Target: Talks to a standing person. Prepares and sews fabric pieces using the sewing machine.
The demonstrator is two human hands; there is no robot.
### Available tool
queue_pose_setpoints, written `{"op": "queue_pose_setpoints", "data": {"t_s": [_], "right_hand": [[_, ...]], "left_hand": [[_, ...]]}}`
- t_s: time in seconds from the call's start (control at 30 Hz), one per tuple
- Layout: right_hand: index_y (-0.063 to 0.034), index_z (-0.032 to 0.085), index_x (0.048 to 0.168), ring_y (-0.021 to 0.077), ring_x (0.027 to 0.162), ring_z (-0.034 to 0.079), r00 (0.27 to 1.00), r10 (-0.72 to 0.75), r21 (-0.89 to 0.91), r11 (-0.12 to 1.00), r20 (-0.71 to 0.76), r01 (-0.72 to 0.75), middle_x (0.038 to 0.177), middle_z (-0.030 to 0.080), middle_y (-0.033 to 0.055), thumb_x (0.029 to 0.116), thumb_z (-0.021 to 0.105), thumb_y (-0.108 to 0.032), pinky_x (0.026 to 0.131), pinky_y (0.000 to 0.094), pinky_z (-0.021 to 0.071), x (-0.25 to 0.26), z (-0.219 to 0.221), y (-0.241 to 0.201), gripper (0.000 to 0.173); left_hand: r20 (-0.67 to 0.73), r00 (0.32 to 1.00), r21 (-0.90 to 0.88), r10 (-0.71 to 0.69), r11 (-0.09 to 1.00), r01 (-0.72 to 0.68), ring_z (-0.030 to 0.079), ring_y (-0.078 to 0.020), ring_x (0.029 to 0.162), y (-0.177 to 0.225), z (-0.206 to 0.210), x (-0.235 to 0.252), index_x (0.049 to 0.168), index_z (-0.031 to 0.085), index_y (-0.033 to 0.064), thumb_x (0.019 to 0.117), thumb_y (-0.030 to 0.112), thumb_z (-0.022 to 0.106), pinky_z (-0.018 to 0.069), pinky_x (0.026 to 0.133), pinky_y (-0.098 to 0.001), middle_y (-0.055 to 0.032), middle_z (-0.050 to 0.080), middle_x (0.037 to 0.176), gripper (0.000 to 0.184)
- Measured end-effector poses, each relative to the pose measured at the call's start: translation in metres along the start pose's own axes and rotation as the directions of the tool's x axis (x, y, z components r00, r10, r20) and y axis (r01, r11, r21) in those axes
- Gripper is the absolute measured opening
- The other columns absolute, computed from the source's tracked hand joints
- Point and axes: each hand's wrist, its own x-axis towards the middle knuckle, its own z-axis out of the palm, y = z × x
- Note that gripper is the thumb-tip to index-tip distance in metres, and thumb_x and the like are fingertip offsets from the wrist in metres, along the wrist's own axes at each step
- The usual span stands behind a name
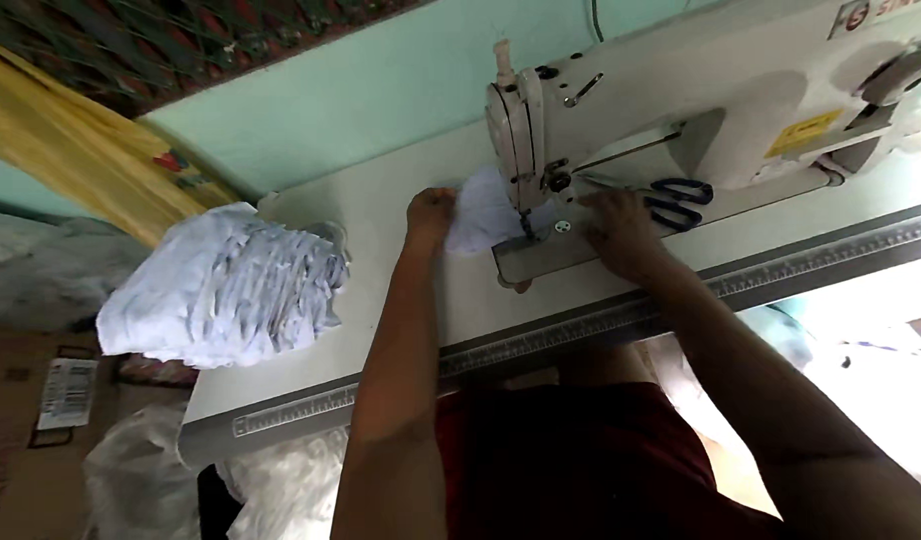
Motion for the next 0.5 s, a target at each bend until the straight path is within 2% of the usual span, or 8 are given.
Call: {"op": "queue_pose_setpoints", "data": {"t_s": [0.07, 0.13, 0.17, 0.27, 0.33, 0.4, 0.5], "right_hand": [[0.0055, 0.060, 0.132, 0.0599, 0.130, 0.045, 0.992, 0.120, -0.152, 0.981, -0.040, -0.125, 0.134, 0.054, 0.0373, 0.1005, 0.059, -0.014, 0.100, 0.0765, 0.0366, 0.002, -0.028, 0.017, 0.037], [0.0131, 0.055, 0.131, 0.0637, 0.131, 0.042, 0.960, 0.281, -0.273, 0.922, -0.010, -0.273, 0.135, 0.049, 0.0424, 0.0995, 0.058, -0.011, 0.096, 0.0788, 0.0363, 0.005, -0.051, 0.031, 0.039], [0.0153, 0.054, 0.130, 0.0642, 0.131, 0.041, 0.947, 0.321, -0.302, 0.904, 0.014, -0.302, 0.135, 0.048, 0.0431, 0.0988, 0.061, -0.011, 0.094, 0.0793, 0.0370, 0.007, -0.057, 0.039, 0.041], [0.0119, 0.060, 0.125, 0.0603, 0.129, 0.046, 0.939, 0.320, -0.318, 0.909, 0.125, -0.268, 0.132, 0.053, 0.0392, 0.0977, 0.069, -0.016, 0.094, 0.0769, 0.0416, 0.018, -0.064, 0.060, 0.040], [0.0083, 0.063, 0.120, 0.0570, 0.117, 0.057, 0.920, 0.324, -0.356, 0.905, 0.222, -0.234, 0.122, 0.060, 0.0354, 0.0991, 0.069, -0.023, 0.089, 0.0755, 0.0452, 0.027, -0.072, 0.060, 0.038], [0.0056, 0.067, 0.111, 0.0550, 0.103, 0.063, 0.916, 0.309, -0.392, 0.899, 0.257, -0.193, 0.108, 0.066, 0.0324, 0.0998, 0.067, -0.026, 0.081, 0.0750, 0.0470, 0.037, -0.078, 0.057, 0.033], [0.0010, 0.068, 0.115, 0.0520, 0.098, 0.066, 0.954, 0.162, -0.316, 0.946, 0.254, -0.077, 0.103, 0.069, 0.0284, 0.0999, 0.068, -0.026, 0.081, 0.0739, 0.0481, 0.053, -0.078, 0.056, 0.031]], "left_hand": [[0.009, 0.998, 0.109, 0.054, 0.992, -0.055, 0.063, -0.0266, 0.107, 0.004, -0.005, -0.004, 0.122, 0.063, -0.0044, 0.1068, 0.019, 0.053, 0.0490, 0.097, -0.0459, -0.0208, 0.066, 0.117, 0.030], [0.030, 0.998, 0.098, 0.063, 0.993, -0.065, 0.061, -0.0260, 0.112, 0.003, -0.009, -0.002, 0.123, 0.063, -0.0038, 0.1066, 0.018, 0.053, 0.0480, 0.099, -0.0454, -0.0202, 0.065, 0.121, 0.029], [0.039, 0.997, 0.063, 0.064, 0.996, -0.066, 0.061, -0.0249, 0.115, 0.003, -0.011, 0.001, 0.124, 0.062, -0.0035, 0.1064, 0.018, 0.052, 0.0472, 0.100, -0.0445, -0.0194, 0.064, 0.125, 0.029], [0.052, 0.995, -0.087, 0.089, 0.993, -0.084, 0.061, -0.0182, 0.112, 0.002, -0.015, 0.008, 0.124, 0.062, -0.0017, 0.1062, 0.017, 0.050, 0.0475, 0.097, -0.0384, -0.0149, 0.065, 0.126, 0.028], [0.077, 0.991, -0.190, 0.107, 0.978, -0.091, 0.062, -0.0146, 0.110, -0.001, -0.014, 0.011, 0.123, 0.061, -0.0022, 0.1070, 0.015, 0.047, 0.0501, 0.095, -0.0330, -0.0130, 0.066, 0.125, 0.027], [0.089, 0.990, -0.278, 0.109, 0.957, -0.081, 0.064, -0.0138, 0.110, -0.004, -0.011, 0.013, 0.124, 0.059, -0.0036, 0.1076, 0.013, 0.047, 0.0511, 0.095, -0.0307, -0.0134, 0.066, 0.125, 0.027], [0.112, 0.989, -0.375, 0.093, 0.926, -0.044, 0.064, -0.0140, 0.109, -0.007, -0.005, 0.014, 0.124, 0.057, -0.0046, 0.1063, 0.008, 0.046, 0.0521, 0.097, -0.0309, -0.0136, 0.065, 0.123, 0.024]]}}
